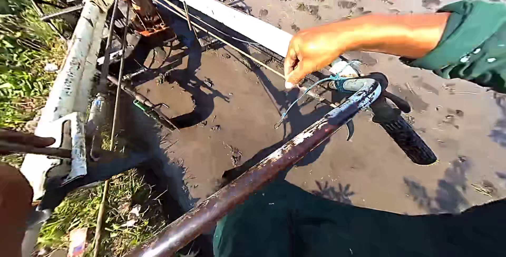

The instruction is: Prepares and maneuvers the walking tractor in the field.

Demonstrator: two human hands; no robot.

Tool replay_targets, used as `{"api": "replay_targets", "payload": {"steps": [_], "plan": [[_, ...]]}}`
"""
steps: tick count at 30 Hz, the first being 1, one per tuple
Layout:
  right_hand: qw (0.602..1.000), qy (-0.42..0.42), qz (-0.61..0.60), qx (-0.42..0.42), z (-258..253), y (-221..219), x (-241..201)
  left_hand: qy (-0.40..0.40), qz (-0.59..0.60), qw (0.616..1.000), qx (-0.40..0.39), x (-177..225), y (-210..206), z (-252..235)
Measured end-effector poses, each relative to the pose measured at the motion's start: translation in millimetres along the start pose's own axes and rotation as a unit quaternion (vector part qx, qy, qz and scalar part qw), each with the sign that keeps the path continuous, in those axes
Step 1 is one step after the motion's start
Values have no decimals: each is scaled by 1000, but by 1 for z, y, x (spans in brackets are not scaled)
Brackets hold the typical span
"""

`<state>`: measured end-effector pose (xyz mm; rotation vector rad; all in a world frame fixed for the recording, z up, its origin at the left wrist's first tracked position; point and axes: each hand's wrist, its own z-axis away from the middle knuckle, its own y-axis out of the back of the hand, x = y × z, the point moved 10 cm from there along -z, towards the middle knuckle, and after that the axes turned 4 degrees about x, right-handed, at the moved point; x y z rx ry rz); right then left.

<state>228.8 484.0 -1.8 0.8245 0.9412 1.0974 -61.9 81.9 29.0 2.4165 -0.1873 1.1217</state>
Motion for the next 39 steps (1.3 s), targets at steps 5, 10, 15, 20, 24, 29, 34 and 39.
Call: {"api": "replay_targets", "payload": {"steps": [5,10,15,20,24,29,34,39], "plan": [[912,-37,292,-284,-55,-179,54,17,5,991,131,20,0,7],[941,-111,200,-250,-81,-189,27,64,-79,992,75,25,-8,35],[976,-161,-88,-117,-182,-75,-3,25,-69,992,104,20,-13,27],[920,-223,-321,-38,-251,-16,33,4,-41,993,113,17,-18,27],[883,-253,-387,79,-265,-17,69,-8,-22,994,111,9,-24,25],[863,-229,-404,202,-290,1,87,-27,-38,994,97,-2,-29,21],[885,-240,-343,202,-322,32,88,-31,-46,994,91,-11,-39,13],[922,-180,-238,246,-362,80,96,-32,-32,996,83,-19,-45,1]]}}
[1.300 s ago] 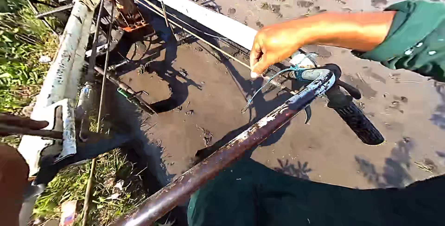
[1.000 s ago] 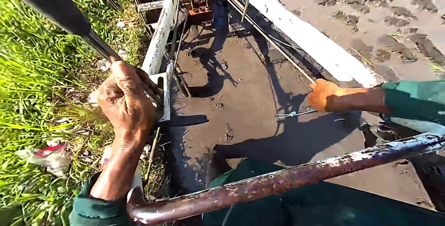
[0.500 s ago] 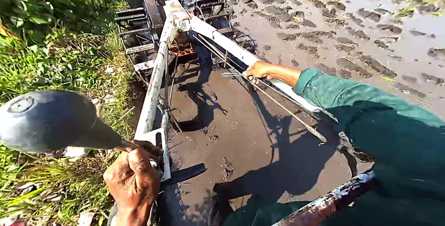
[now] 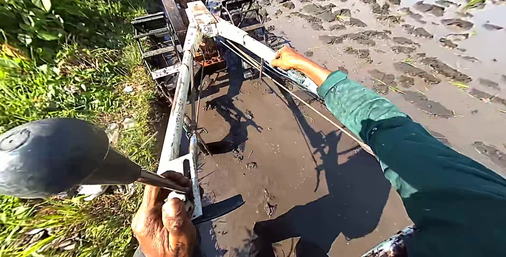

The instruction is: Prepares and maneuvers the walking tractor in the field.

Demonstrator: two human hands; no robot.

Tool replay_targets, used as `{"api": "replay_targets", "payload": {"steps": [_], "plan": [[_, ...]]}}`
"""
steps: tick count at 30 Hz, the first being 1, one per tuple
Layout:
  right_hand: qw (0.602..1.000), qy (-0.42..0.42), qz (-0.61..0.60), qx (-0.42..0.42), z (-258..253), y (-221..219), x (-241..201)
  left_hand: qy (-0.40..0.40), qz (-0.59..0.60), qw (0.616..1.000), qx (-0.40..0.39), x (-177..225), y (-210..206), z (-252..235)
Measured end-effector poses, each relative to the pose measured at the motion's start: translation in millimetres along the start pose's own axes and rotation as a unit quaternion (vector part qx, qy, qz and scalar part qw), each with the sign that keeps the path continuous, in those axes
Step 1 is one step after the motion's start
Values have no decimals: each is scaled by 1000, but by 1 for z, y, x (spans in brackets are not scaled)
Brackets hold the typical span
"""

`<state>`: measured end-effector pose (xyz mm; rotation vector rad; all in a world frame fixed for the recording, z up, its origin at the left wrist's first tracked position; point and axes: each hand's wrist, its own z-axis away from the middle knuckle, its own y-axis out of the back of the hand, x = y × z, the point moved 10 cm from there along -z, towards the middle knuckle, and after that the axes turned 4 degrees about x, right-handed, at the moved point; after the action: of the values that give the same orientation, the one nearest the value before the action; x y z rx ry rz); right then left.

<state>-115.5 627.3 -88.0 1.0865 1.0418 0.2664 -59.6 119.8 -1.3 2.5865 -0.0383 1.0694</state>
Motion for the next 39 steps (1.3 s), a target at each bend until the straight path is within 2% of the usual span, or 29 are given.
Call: {"api": "replay_targets", "payload": {"steps": [3,6,10,12,14,17,21,24,27,29,35,39], "plan": [[996,85,-10,12,-28,4,-21,18,1,1000,-5,-4,-3,-2],[988,154,18,-12,-46,-3,-36,22,0,1000,-7,-9,-5,-4],[992,101,-72,3,-57,0,-15,36,13,999,-21,-16,-9,-8],[988,97,-112,-34,-68,-11,-9,51,19,998,-29,-18,-10,-8],[976,100,-185,-61,-77,-27,-2,53,22,997,-45,-20,-12,-9],[946,95,-307,-47,-74,-44,12,51,32,997,-41,-22,-11,-10],[969,91,-227,6,-55,-34,4,41,20,998,-38,-22,-11,-14],[967,28,-252,-7,-43,-39,5,48,20,997,-51,-25,-11,-12],[925,-66,-373,-38,-43,-49,23,55,33,996,-60,-24,-14,-14],[907,-98,-406,-60,-49,-52,25,58,37,995,-65,-24,-15,-16],[943,-127,-298,-81,-66,-55,28,74,43,994,-62,-26,-13,-13],[941,-183,-283,-27,-67,-56,32,79,37,994,-61,-27,-13,-12]]}}
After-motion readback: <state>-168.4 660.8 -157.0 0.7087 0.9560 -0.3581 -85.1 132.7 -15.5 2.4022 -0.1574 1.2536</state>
